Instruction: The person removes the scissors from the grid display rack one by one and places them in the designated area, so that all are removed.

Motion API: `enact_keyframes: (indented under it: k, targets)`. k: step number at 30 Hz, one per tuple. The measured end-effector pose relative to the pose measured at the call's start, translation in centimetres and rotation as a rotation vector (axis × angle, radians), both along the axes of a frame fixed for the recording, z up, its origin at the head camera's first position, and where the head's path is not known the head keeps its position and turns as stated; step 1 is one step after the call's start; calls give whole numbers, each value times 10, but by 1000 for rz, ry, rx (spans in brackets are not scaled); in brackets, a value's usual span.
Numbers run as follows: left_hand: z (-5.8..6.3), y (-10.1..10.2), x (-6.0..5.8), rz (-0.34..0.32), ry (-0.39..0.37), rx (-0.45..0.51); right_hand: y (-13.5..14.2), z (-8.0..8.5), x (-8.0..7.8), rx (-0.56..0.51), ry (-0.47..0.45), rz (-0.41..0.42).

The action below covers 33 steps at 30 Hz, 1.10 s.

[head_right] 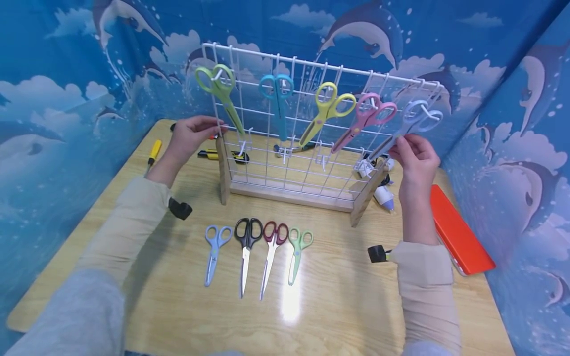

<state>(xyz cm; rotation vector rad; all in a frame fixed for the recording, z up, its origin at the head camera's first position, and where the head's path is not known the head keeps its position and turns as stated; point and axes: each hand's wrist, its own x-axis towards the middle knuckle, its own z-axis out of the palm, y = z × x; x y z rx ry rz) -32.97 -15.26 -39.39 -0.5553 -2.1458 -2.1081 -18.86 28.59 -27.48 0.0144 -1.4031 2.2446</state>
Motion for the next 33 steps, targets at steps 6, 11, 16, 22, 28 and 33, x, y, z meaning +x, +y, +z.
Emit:
enact_keyframes:
  k: [6,11,16,22,28,33]
  targets:
    - [-5,-2,-7,-6,-22,1,5,5,5,-25,13,21]
    - [2,2,1,3,15,-28,9,10,16,-48,75,49]
    - [67,22,68,75,26,-94,11,15,34,-75,140,105]
    - [8,2,8,8,-28,-4,8,7,62,-34,180,172]
    - [-11,-4,-13,9,-9,-30,40,-66,69,97,59,324]
    - [-8,-2,-9,-31,-11,28,84,-186,59,365,-213,384]
